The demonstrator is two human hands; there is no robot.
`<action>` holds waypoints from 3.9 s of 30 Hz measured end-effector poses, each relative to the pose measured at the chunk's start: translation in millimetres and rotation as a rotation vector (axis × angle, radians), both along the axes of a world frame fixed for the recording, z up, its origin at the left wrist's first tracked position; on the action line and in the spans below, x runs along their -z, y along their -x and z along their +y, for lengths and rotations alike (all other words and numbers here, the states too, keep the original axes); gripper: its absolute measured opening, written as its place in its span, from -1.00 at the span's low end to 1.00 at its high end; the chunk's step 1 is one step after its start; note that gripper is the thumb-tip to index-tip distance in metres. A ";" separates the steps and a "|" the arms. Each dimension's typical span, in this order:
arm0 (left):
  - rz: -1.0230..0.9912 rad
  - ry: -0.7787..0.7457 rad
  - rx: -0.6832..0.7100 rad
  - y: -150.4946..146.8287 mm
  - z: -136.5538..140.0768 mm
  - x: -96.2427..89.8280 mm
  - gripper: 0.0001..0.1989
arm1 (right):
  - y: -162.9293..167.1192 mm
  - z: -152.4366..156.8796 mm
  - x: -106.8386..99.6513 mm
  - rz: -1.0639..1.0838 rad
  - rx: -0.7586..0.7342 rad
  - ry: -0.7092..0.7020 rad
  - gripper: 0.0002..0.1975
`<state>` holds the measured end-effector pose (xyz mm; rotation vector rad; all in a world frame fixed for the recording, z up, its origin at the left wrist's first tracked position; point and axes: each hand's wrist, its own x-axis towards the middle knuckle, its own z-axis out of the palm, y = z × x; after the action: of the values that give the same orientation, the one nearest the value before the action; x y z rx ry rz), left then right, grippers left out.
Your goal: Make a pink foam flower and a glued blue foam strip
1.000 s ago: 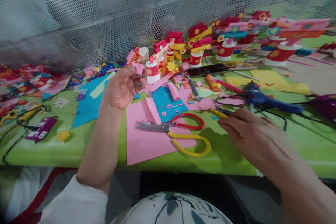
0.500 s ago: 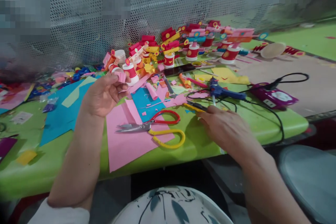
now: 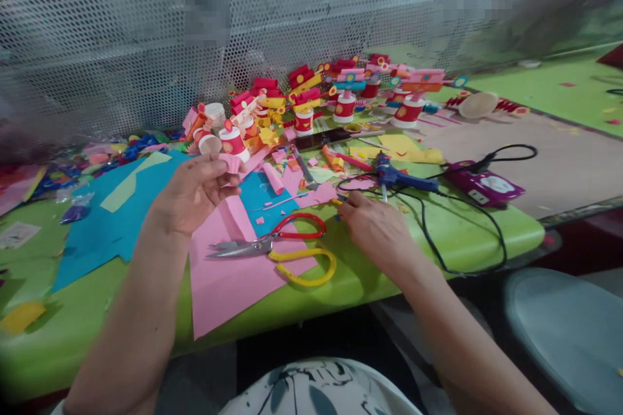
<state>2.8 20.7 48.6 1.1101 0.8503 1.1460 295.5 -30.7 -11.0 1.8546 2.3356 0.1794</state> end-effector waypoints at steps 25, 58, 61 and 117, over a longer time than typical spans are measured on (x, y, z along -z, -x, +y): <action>0.037 -0.023 0.107 -14.9 -4.8 11.6 -0.81 | -11.0 -6.9 -1.8 0.022 0.050 -0.025 -0.67; -0.028 -0.074 -0.013 -8.2 2.0 9.5 -0.79 | 54.4 -2.8 -34.8 1.045 0.004 -0.226 -0.94; 0.032 -0.094 -0.081 -9.5 3.0 8.9 -0.77 | 81.7 12.2 -46.6 1.400 -0.068 -0.219 -0.88; 0.586 -0.973 -0.644 -36.7 -12.3 27.4 -0.84 | 103.6 32.3 -31.6 1.521 -0.259 -0.770 -0.81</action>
<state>39.4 8.4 21.3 2.1318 1.1808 1.9098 191.9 1.6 20.6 2.4437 3.9140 -0.6577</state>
